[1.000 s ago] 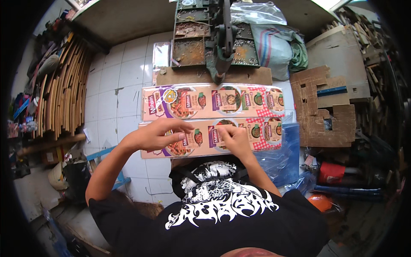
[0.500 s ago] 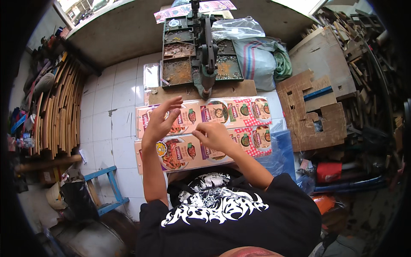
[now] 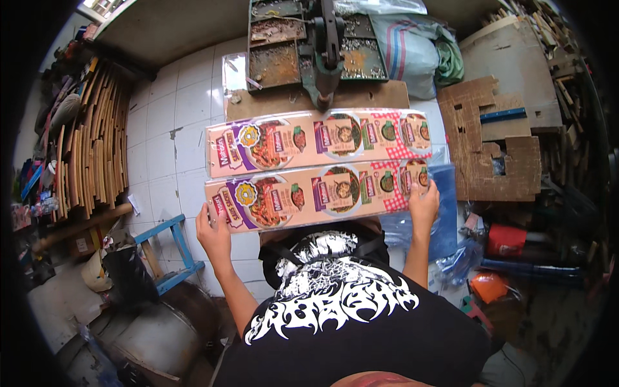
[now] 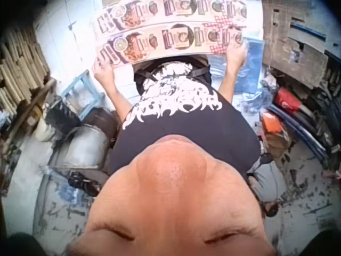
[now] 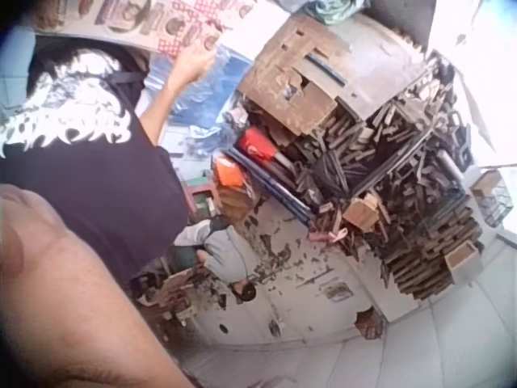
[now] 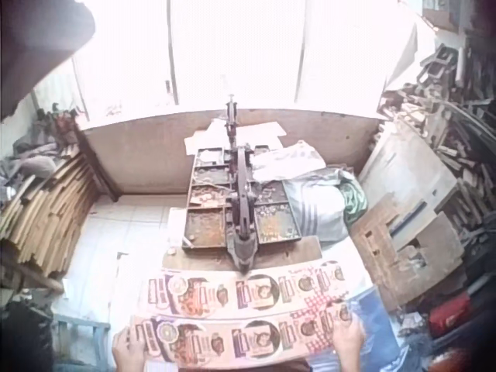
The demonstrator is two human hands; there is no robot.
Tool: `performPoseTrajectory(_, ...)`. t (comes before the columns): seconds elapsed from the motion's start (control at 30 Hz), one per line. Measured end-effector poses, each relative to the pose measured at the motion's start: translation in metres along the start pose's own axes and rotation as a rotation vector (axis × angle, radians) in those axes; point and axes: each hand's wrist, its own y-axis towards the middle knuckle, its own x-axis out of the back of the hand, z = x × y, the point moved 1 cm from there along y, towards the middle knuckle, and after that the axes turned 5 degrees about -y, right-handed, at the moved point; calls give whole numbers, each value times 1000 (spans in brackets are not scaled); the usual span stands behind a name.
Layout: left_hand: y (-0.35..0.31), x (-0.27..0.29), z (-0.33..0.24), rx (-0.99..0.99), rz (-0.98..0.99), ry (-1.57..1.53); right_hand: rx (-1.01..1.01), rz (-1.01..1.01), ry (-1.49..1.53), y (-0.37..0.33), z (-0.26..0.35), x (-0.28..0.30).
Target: The person removes a metal fastener from the back of laminated boards by hand, turns the boards over, and inserts metal fasteners through the holes of the boards to bind them.
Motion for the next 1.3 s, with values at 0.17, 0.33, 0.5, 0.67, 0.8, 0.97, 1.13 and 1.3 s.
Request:
performPoseTrajectory(0.17, 6, 0, 5, 119, -14, -83, -11, 104, 142, 1, 2, 7)
performPoseTrajectory(0.33, 12, -8, 22, 218, -25, -206, 24, 118, 196, 4, -7, 8)
performPoseTrajectory(0.5, 19, -8, 24, 307, -48, -391, -20, 128, 290, 10, -18, 10)
performPoseTrajectory(0.67, 28, -7, 37, 333, -59, -410, -26, 91, 162, 16, -18, 19)
performPoseTrajectory(0.8, 31, -11, 55, 286, -12, -302, 2, 117, 189, 23, -27, 6)
performPoseTrajectory(0.97, 33, -11, 46, 426, 96, -447, -125, 231, 466, 31, -44, -27)
performPoseTrajectory(1.13, 34, -10, 33, 369, 224, -451, -133, 288, 687, 33, -54, -30)
performPoseTrajectory(1.3, 30, -8, 26, 351, 278, -529, -152, 286, 755, 32, -54, -25)
